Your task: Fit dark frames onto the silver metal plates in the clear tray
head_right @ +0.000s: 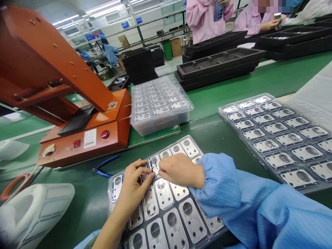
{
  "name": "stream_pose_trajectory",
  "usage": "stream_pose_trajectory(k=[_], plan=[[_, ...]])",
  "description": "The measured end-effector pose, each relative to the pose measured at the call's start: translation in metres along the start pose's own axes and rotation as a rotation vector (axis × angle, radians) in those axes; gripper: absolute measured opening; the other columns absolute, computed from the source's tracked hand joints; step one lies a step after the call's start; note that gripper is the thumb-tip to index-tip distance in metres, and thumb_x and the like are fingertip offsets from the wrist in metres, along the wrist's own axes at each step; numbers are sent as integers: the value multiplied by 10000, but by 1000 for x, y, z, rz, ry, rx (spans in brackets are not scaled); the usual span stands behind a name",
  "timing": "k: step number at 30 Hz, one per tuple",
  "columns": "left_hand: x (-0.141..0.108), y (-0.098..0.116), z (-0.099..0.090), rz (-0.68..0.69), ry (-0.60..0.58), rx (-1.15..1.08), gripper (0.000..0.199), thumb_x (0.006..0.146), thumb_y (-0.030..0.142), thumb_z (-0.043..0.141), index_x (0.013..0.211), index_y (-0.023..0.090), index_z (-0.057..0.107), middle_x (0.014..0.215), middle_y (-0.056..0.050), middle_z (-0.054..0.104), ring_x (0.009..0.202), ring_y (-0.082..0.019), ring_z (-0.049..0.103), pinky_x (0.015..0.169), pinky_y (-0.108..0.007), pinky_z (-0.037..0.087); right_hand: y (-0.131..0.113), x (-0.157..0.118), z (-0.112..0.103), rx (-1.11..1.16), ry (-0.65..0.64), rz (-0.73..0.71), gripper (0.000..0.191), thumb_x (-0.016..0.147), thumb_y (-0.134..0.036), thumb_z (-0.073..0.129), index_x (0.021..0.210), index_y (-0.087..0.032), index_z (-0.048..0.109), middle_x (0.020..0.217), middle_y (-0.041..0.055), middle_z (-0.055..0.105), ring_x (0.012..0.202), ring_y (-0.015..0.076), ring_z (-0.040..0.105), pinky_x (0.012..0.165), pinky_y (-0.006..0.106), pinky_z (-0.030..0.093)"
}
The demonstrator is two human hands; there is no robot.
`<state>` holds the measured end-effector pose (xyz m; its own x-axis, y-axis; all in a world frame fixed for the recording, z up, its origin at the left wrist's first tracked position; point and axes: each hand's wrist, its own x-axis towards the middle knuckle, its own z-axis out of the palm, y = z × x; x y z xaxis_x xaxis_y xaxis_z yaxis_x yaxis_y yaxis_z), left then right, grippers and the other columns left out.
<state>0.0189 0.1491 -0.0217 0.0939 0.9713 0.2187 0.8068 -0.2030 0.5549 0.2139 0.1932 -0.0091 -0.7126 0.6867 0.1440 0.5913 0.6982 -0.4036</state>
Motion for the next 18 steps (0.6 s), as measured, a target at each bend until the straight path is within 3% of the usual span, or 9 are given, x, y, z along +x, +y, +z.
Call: stream_pose_trajectory(k=[11,18], plan=[[0,3,1,-24,-18,13,40,769,184,613,744,207,633,1086,-93,562,1115,-290,493,936,-526,386,-6,2,-7,0,-106,119,148,898,-271,519,794,-187,582,792,-2,633,696,147,568,553,269,247],[-4,11,0,-44,4,-17,103,719,97,664,751,190,633,1080,-91,565,1103,-265,504,954,-485,385,-2,-1,6,43,-7,81,151,865,-236,517,726,-189,557,703,-2,617,626,157,563,548,256,274]])
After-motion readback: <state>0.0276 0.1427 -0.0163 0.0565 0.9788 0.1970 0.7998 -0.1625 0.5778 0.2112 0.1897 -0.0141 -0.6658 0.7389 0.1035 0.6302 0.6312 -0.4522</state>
